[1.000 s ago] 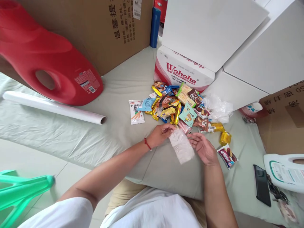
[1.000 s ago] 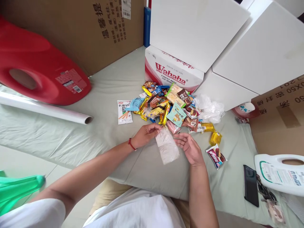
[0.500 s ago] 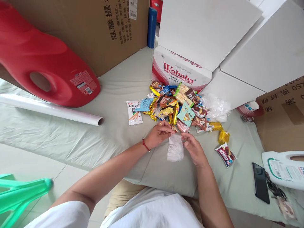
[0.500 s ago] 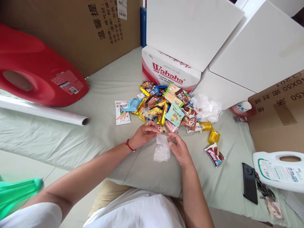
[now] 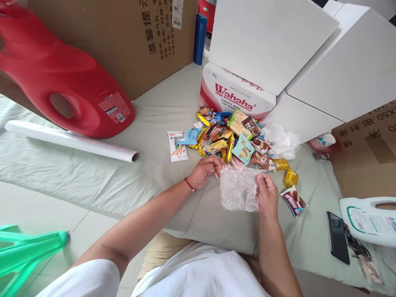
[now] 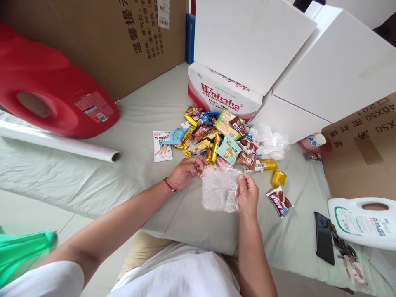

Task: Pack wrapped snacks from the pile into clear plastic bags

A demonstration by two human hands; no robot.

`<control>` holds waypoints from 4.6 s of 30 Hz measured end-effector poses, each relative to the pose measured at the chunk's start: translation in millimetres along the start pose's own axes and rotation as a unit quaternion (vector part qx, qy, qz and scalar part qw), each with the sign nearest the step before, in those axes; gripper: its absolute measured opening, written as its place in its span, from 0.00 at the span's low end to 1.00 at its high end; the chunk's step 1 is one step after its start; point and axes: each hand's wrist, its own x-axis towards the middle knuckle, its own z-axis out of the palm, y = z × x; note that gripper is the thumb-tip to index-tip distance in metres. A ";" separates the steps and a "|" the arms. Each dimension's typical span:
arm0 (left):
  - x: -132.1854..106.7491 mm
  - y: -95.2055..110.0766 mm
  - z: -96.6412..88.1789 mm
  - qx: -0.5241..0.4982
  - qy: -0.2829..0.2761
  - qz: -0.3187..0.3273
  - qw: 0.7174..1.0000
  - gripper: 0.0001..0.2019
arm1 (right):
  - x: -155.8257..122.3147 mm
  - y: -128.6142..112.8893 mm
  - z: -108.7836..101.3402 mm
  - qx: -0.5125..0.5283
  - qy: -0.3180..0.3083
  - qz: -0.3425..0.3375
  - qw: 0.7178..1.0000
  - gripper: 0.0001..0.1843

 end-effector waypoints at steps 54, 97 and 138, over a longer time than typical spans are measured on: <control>-108.9 -17.0 62.4 0.300 0.032 0.123 0.945 0.13 | -67.2 -24.3 5.1 -0.028 -0.162 0.145 0.976 0.29; -89.3 4.4 -1.9 -0.096 0.007 -0.246 0.964 0.06 | -26.7 16.6 -25.2 0.230 -0.205 0.324 0.894 0.26; -89.4 -55.2 57.3 0.366 0.057 0.115 0.922 0.05 | -48.1 23.3 -25.7 0.057 -0.134 0.177 0.973 0.27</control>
